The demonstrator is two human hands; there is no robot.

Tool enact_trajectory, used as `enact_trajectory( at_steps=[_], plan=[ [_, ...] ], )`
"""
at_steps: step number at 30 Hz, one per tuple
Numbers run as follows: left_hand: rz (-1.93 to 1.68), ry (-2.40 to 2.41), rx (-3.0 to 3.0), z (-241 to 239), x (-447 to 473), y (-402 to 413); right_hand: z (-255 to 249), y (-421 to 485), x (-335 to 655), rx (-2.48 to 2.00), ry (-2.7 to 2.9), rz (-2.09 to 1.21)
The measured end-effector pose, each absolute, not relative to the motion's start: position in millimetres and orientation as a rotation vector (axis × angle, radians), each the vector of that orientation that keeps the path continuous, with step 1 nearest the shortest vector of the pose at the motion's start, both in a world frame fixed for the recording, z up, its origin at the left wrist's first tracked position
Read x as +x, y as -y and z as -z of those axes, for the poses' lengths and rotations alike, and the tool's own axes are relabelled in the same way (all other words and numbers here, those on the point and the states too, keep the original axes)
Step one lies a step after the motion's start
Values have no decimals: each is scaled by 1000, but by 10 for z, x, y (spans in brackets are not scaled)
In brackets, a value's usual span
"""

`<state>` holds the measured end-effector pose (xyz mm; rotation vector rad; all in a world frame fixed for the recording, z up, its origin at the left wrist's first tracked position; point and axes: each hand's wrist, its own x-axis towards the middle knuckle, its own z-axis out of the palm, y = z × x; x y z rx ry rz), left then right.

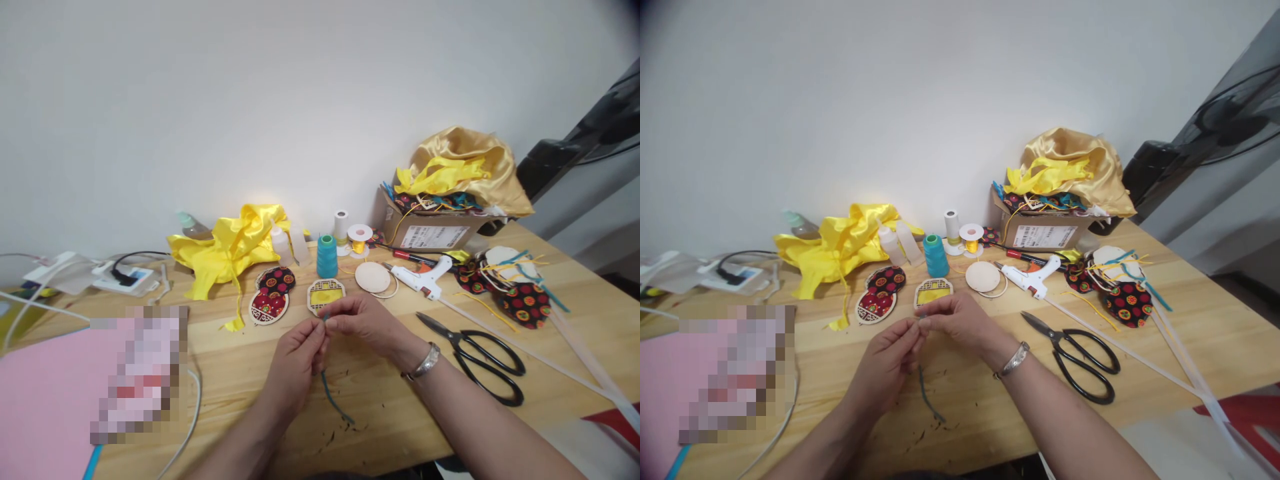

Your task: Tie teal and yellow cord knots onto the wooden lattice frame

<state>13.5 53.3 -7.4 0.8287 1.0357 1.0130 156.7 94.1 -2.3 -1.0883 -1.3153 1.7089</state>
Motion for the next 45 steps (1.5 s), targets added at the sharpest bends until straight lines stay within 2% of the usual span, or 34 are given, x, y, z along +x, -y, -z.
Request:
enact_trajectory(
  at_steps=[10, 18, 29, 36, 38, 42, 45],
  plan=[
    [-977, -1167, 1104, 41, 139, -527, -1, -951, 1579, -1077, 1275, -1624],
    [-1118, -1216, 1335, 22, 131, -535, -75, -963, 1656, -702, 983, -1750],
    [-1236, -1435, 1325, 88, 70, -608, -257, -995, 1824, -640, 837, -1488],
    [-1658, -1515, 1409, -46, 71, -503, -249, -1019, 1873, -589, 851, -1402],
    [-1544, -1442, 1341, -75, 90, -443, -240, -1011, 1848, -607, 885, -1382],
    [-957, -1086, 1033, -37, 146, -407, -206, -966, 1768, -608, 1031, -1362],
    [-793, -863, 696, 3, 169, -456, -185, -908, 1719, -596, 1243, -1385]
  ],
)
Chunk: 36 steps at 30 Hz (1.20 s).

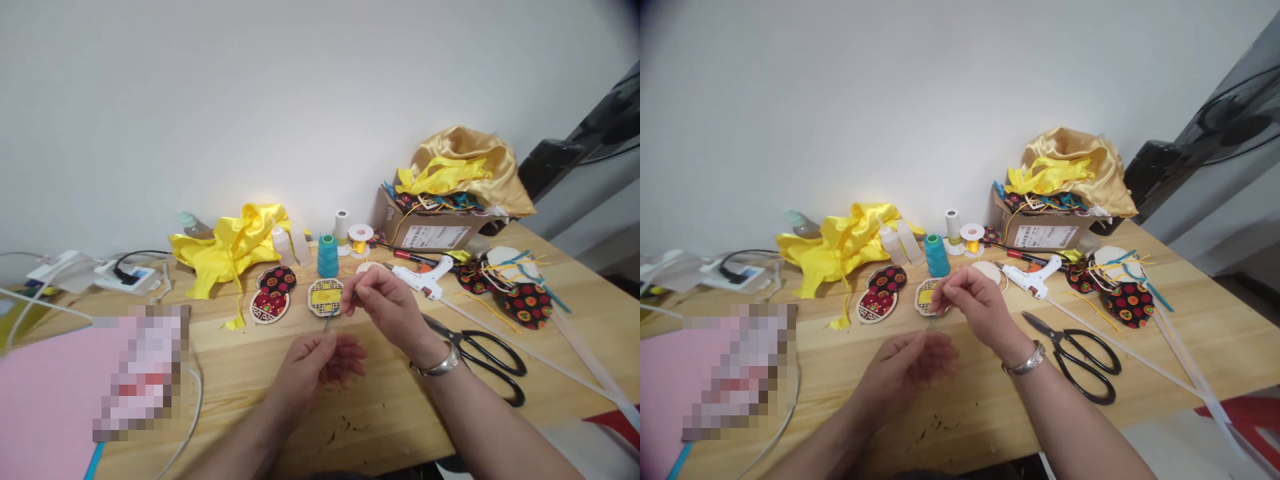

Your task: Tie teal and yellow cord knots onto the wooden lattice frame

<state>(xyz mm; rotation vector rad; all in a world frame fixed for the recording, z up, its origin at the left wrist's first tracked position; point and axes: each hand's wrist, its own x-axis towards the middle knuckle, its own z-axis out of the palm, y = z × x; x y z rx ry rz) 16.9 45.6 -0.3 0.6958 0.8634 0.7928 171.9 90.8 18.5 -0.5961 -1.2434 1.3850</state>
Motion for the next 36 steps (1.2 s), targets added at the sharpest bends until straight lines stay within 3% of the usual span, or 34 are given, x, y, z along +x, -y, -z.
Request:
enact_trajectory(
  at_steps=[4, 11, 36],
  plan=[
    [-823, -722, 457, 17, 142, -523, -198, -827, 1696, -653, 1576, -1418],
    [-986, -736, 538, 53, 123, -552, -215, -788, 1710, -683, 2019, -1440],
    [-1035, -886, 415, 95, 47, -651, -63, -633, 1433, -400, 2327, -2125]
  ],
)
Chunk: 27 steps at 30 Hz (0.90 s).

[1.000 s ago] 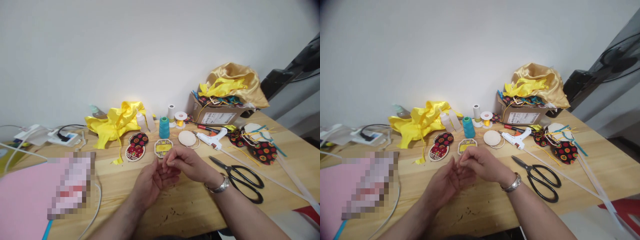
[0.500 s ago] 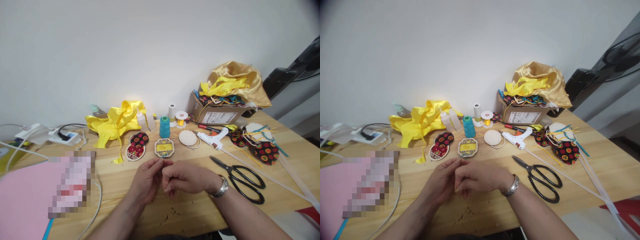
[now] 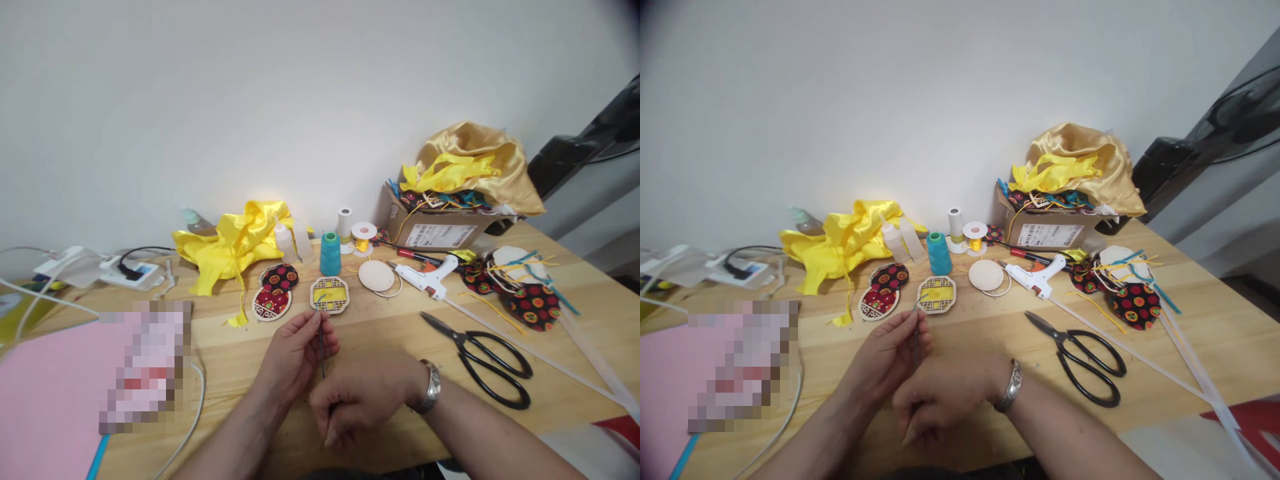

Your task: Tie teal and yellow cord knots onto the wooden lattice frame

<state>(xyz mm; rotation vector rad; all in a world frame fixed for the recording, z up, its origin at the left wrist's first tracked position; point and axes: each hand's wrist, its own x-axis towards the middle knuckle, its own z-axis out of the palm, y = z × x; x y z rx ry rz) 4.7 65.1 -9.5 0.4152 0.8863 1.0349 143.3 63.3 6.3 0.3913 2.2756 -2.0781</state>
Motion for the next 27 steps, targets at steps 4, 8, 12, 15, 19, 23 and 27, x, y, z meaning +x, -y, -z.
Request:
enact_trajectory(
  at_steps=[4, 8, 12, 15, 19, 23, 27],
  plan=[
    [-1045, -895, 432, 104, 41, -658, -41, -602, 1399, 362, -2130, 2099],
    [-1048, -910, 450, 99, 47, -638, -36, -573, 1362, 395, -1949, 2150],
    [-1048, -919, 479, 88, 62, -634, -27, -558, 1335, 404, -1881, 2133],
    [-1052, -941, 512, 81, 67, -642, -70, -573, 1385, 386, -1894, 2120],
    [-1079, -991, 563, 67, 69, -633, -161, -675, 1549, 638, -2309, 2104],
    [-1129, -1038, 622, 38, 86, -594, -159, -844, 1656, 1564, -2425, 2098],
    [-1131, -1113, 800, 34, 101, -560, -103, -919, 1649, 1808, -2287, 2151]
  ],
)
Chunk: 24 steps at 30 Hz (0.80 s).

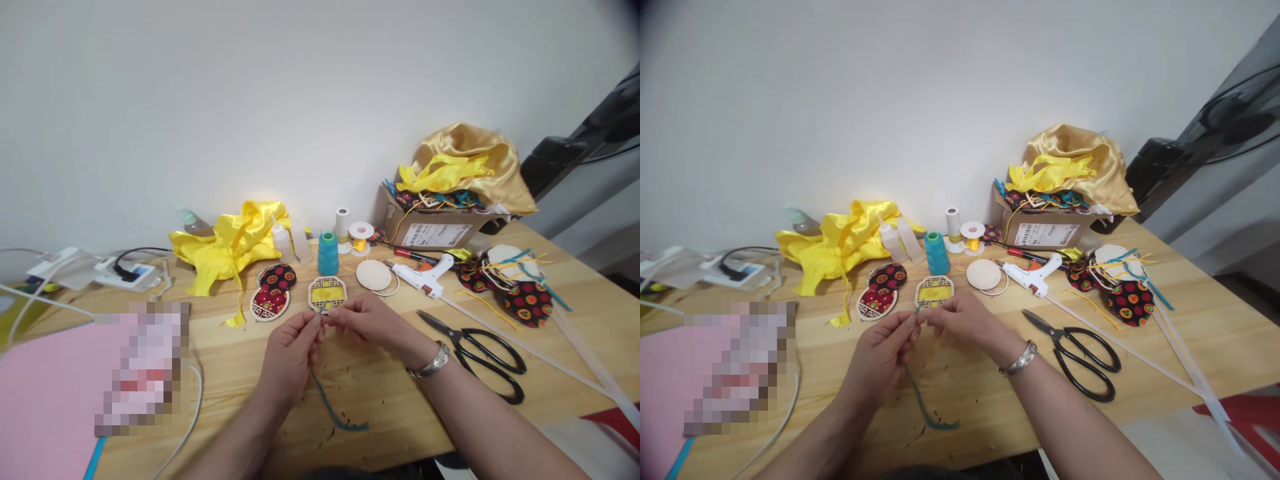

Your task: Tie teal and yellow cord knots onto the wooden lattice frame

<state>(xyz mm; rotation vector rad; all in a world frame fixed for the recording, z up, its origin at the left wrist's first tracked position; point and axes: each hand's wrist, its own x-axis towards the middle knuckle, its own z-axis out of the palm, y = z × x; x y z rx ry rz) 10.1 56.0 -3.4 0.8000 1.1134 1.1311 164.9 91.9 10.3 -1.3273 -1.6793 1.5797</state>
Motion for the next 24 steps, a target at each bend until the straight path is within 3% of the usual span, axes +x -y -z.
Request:
enact_trajectory(
  at_steps=[9, 24],
  plan=[
    [-1019, -1202, 922, 55, 119, -541, 14, -884, 1511, -1106, 1318, -1714],
    [-1035, -1236, 758, 42, 143, -566, -117, -908, 1586, -1384, 1590, -1152]
  ],
)
